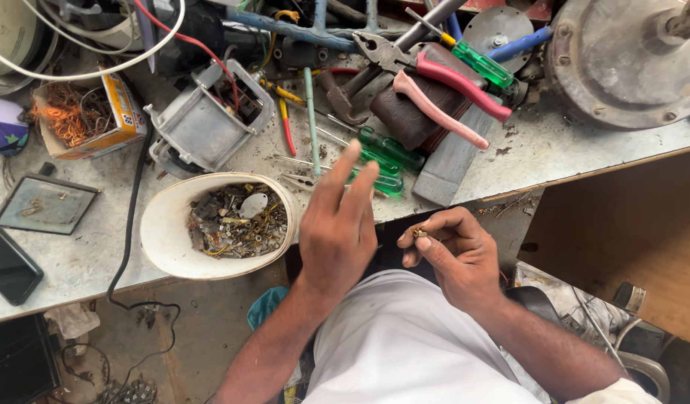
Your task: The person uses a screwdriver to disassemble a small lock cylinder, then uses pliers to remove a pin. They place the disassembled parts into a white bowl filled with other lock components and continue to sort through the bowl with a spoon and their hands.
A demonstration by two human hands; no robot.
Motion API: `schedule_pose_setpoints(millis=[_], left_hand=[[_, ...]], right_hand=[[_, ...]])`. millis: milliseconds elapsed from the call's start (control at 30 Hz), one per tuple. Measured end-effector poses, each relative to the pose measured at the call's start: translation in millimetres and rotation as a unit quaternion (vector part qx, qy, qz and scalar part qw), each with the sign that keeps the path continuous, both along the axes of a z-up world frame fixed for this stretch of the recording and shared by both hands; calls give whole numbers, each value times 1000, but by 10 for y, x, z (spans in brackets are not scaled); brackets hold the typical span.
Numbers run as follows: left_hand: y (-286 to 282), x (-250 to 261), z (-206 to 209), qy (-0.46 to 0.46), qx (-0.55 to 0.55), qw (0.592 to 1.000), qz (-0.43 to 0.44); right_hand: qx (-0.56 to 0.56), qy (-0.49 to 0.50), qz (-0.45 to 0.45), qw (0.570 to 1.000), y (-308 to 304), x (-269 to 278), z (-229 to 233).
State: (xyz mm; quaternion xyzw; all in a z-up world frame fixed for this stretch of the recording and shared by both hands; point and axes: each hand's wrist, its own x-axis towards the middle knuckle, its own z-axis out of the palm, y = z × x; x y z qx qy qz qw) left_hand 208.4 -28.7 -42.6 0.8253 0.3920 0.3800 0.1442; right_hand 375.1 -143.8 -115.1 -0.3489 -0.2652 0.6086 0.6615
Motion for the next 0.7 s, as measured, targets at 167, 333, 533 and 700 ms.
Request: schedule_pose_setpoints(millis=[167, 333, 533, 700], left_hand=[[-325, -73, 18, -173, -243, 951, -79], [-581, -158, -178, -307, -381, 861, -137], [-831, -231, -473, -417, -422, 798, -101], [-909, -379, -579, -332, -343, 877, -55]], right_hand=[[0, -27, 0, 1000, -25, 0, -9], [29, -83, 35, 995, -47, -55, -4], [13, -110, 70, 991, -89, -231, -6], [86, -295, 74, 949, 47, -301, 196]])
